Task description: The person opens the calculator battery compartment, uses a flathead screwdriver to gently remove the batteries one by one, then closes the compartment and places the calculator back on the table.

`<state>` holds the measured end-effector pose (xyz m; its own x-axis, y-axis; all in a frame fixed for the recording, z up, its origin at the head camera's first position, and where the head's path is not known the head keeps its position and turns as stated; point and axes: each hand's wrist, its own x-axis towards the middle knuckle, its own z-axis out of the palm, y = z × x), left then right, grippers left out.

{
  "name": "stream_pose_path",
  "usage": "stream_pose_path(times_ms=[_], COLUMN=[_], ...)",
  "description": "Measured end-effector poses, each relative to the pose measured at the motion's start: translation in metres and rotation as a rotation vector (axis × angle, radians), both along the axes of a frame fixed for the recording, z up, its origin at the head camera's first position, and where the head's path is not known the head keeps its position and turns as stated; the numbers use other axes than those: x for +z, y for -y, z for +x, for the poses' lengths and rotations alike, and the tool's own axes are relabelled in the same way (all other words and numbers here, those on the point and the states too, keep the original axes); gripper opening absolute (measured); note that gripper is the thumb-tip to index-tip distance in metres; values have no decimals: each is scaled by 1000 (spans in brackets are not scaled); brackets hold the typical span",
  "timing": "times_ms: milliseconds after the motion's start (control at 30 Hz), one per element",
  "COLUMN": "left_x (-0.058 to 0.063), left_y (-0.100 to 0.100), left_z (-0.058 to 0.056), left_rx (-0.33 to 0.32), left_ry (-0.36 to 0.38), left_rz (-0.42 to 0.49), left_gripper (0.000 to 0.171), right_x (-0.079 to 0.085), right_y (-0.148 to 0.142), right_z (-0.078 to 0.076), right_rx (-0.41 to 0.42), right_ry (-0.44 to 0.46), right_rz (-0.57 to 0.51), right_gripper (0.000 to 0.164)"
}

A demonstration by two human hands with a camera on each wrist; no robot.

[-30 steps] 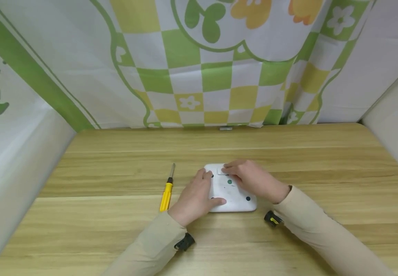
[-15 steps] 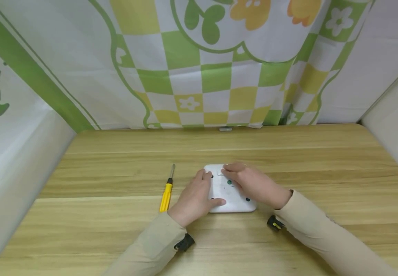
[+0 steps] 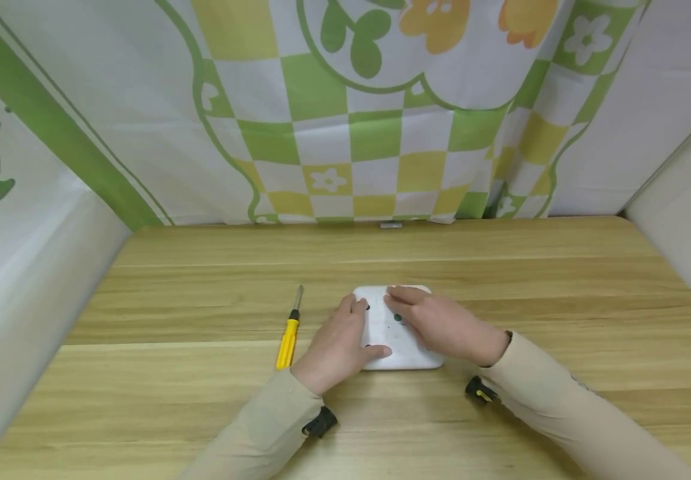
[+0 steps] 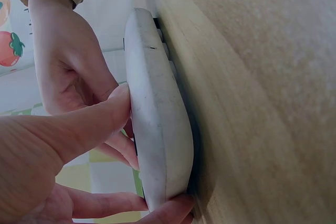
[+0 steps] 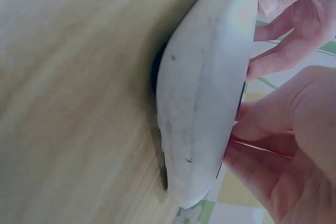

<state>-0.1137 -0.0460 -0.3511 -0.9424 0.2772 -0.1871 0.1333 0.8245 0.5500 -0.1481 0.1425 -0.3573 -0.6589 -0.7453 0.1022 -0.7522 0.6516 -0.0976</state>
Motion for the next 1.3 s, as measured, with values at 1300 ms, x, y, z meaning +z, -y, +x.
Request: stream_pose_path(times_ms=[1300], left_x=[2], left_y=[4], left_z=[-3], left_rx=[48], left_ry=[38], left_rz=[39], left_gripper=[96], right_x=[13], right_y=[-8], right_z=[24], right_rx=[-311], right_ry=[210], right_rz=[-77], right_gripper=[51])
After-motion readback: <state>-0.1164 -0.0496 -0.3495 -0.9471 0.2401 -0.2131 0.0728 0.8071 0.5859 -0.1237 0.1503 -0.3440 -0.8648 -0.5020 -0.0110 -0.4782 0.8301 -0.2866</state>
